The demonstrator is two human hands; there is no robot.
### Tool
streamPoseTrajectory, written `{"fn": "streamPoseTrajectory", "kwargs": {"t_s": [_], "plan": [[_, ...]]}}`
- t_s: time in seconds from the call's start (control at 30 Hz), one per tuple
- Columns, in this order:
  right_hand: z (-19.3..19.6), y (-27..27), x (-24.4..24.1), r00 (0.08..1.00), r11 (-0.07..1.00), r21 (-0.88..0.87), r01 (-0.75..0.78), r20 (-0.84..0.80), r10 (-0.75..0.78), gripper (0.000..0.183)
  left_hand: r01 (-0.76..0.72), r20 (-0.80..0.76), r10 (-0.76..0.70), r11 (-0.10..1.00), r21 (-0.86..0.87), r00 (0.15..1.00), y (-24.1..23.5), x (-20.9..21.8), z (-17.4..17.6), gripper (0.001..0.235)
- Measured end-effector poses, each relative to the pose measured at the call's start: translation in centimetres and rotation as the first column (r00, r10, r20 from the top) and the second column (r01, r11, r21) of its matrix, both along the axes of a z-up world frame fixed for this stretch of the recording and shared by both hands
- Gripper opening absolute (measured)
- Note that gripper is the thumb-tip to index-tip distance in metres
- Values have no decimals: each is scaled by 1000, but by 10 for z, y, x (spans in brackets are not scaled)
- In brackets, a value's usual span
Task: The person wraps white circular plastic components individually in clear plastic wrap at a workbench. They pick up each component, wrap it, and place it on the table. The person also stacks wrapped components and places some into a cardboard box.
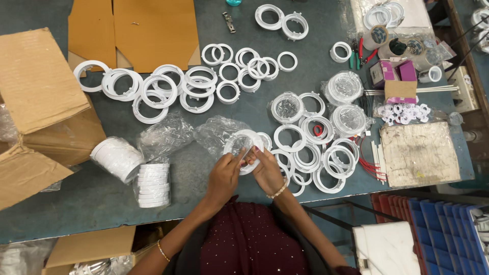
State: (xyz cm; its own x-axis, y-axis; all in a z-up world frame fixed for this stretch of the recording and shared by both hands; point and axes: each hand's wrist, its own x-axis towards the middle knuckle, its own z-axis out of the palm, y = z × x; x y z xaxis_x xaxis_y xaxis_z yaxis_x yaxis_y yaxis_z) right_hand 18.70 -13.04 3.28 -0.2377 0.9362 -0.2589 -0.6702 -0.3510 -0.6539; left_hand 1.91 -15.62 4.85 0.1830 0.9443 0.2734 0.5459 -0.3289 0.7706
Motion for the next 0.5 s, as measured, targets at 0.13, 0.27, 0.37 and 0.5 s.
{"fn": "streamPoseTrajectory", "kwargs": {"t_s": [0.13,0.27,0.37,0.5], "plan": [[16,7,13,925,958,23,-287,265,271,35,51,213,-28,993,-104,977,5,5,9,43],[12,10,26,897,925,74,-374,282,340,42,136,289,-144,990,46,947,8,8,21,40],[-7,5,19,989,988,56,-143,-15,144,38,144,69,-155,980,135,986,14,0,25,43],[-33,1,-5,956,972,-149,180,-208,-209,33,132,-13,-132,980,147,991,14,-4,23,43]]}}
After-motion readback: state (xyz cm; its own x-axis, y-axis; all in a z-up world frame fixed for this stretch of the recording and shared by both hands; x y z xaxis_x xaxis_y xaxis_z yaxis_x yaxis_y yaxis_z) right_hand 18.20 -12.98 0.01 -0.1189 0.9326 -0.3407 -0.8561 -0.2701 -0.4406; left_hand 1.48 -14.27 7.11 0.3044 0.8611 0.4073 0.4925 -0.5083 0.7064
